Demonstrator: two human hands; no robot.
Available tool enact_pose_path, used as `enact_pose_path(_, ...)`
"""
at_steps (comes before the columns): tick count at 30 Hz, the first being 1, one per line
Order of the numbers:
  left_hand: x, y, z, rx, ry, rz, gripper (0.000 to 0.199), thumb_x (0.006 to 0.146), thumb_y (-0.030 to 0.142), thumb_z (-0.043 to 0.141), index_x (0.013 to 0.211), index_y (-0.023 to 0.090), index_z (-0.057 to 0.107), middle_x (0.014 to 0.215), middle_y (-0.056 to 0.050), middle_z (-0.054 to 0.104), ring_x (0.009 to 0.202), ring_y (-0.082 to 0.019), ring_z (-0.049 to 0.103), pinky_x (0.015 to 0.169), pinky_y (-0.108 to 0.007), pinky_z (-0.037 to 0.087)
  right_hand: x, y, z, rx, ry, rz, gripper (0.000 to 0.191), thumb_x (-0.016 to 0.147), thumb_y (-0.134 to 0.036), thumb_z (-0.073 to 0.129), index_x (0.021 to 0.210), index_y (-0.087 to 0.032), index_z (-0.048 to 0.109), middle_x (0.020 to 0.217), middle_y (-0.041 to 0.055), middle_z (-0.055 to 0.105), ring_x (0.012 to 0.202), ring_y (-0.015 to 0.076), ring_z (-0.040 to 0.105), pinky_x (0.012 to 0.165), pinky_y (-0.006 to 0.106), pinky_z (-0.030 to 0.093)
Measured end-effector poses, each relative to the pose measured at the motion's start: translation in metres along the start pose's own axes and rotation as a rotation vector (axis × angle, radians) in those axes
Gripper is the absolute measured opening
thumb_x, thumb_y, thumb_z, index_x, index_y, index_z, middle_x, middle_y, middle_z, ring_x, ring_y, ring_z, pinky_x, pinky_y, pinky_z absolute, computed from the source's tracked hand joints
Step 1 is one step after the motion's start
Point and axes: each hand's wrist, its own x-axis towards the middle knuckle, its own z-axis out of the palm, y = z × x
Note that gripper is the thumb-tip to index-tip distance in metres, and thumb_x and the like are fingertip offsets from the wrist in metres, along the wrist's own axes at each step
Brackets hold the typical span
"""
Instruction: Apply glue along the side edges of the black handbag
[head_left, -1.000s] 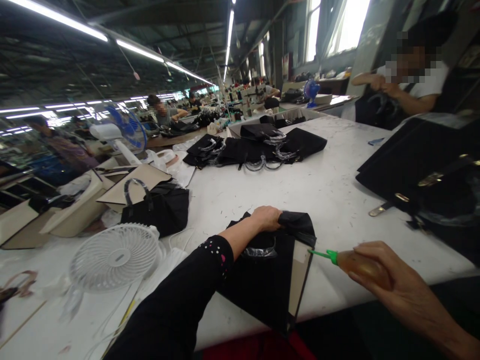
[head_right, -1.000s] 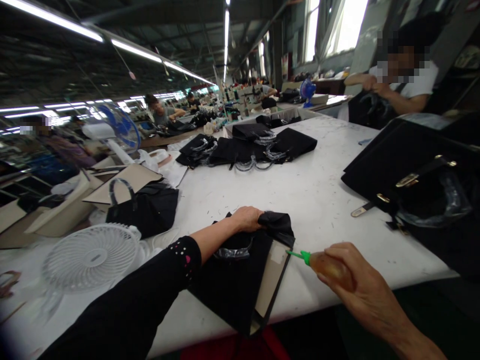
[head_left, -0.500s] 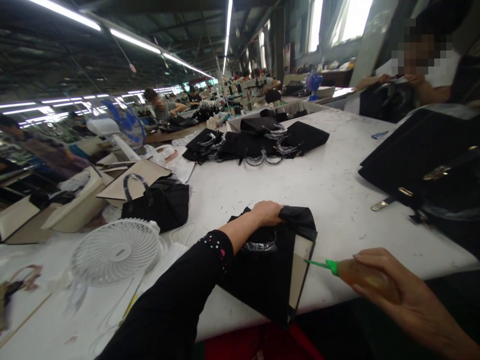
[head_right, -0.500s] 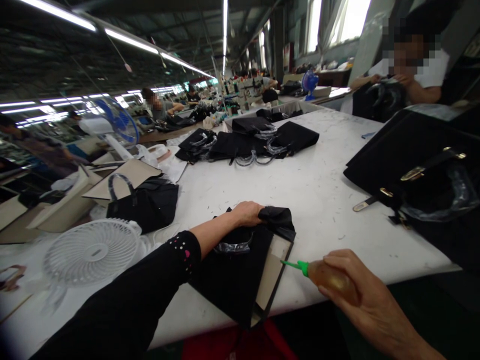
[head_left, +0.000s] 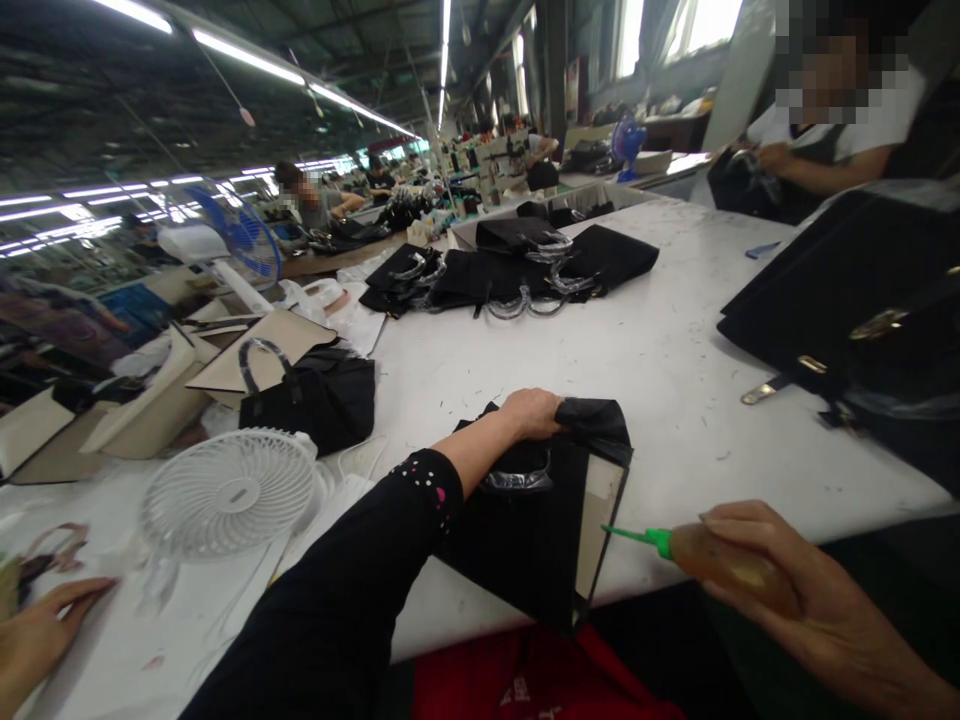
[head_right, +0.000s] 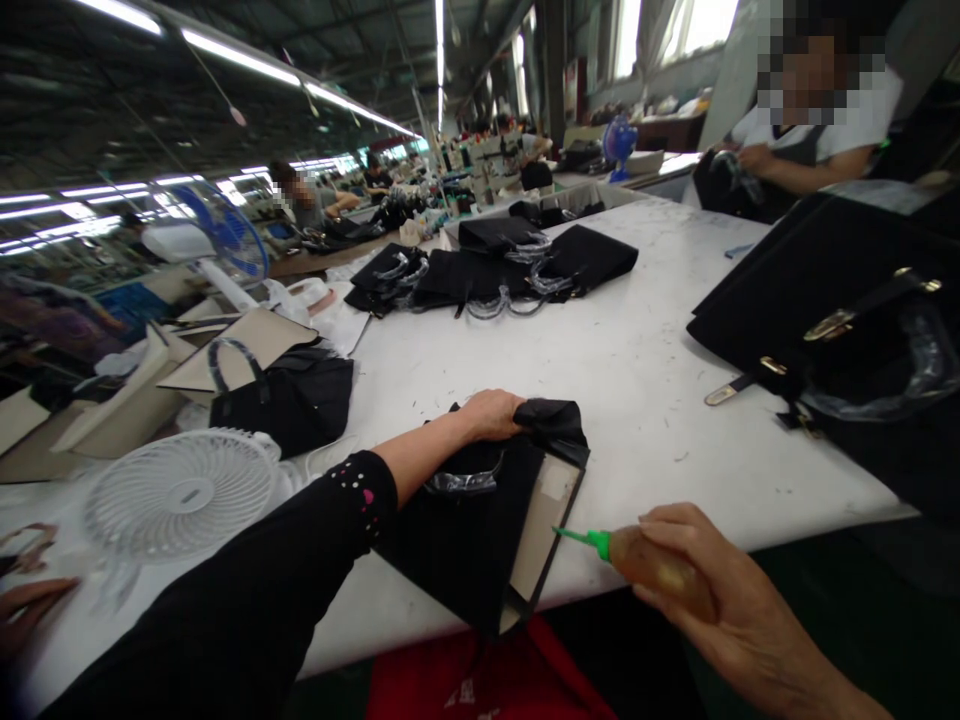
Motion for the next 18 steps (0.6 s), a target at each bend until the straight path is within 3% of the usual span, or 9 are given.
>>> enact_pose_path(2, 0.001, 0.0, 0.001, -0.005, 0.003, -0.005, 0.031, 0.082, 0.048, 0.056, 0.101, 0.027, 0.07, 0.101, -0.006, 0.073, 0.095, -0.027, 0.068, 0.077, -0.03, 0.053, -0.001, -0.004, 0.0, 0.013, -0.034, -0.034, 0.034, 0.088, -0.034, 0.066, 0.119, -0.03, 0.052, 0.115, 0.0045, 0.058, 0.098, 0.02, 0.064, 0.079, 0.024, 0.056)
enact_pose_path(6, 0.001, -0.001, 0.003, -0.024, 0.008, -0.007, 0.033, 0.082, 0.05, 0.056, 0.103, 0.028, 0.07, 0.102, -0.005, 0.072, 0.097, -0.027, 0.067, 0.079, -0.031, 0.053, -0.003, -0.007, 0.002, -0.064, 0.054, -0.072, 0.033, 0.089, -0.035, 0.065, 0.119, -0.029, 0.053, 0.116, 0.0063, 0.057, 0.098, 0.021, 0.064, 0.079, 0.025, 0.056)
enact_pose_path(10, -0.002, -0.002, 0.001, -0.047, -0.003, -0.01, 0.035, 0.083, 0.052, 0.055, 0.104, 0.029, 0.07, 0.102, -0.005, 0.072, 0.097, -0.026, 0.067, 0.078, -0.03, 0.052, -0.011, -0.003, 0.005, -0.051, -0.069, -0.105, 0.038, 0.089, -0.032, 0.065, 0.123, -0.03, 0.048, 0.12, 0.0069, 0.055, 0.103, 0.0215, 0.063, 0.082, 0.027, 0.056)
enact_pose_path(14, -0.009, -0.002, -0.005, -0.074, -0.041, 0.002, 0.036, 0.08, 0.053, 0.059, 0.103, 0.028, 0.07, 0.099, -0.003, 0.073, 0.094, -0.024, 0.067, 0.076, -0.027, 0.051, -0.016, 0.001, 0.01, -0.09, 0.055, -0.086, 0.036, 0.089, -0.035, 0.064, 0.122, -0.028, 0.05, 0.12, 0.0072, 0.054, 0.103, 0.0216, 0.062, 0.085, 0.027, 0.055)
enact_pose_path(18, -0.016, -0.002, -0.01, -0.107, -0.103, 0.031, 0.037, 0.073, 0.054, 0.067, 0.101, 0.029, 0.07, 0.092, 0.0, 0.073, 0.087, -0.021, 0.068, 0.07, -0.024, 0.049, -0.016, 0.003, 0.016, -0.109, 0.009, -0.133, 0.035, 0.091, -0.033, 0.061, 0.124, -0.029, 0.049, 0.119, 0.0069, 0.055, 0.103, 0.0213, 0.062, 0.084, 0.027, 0.055)
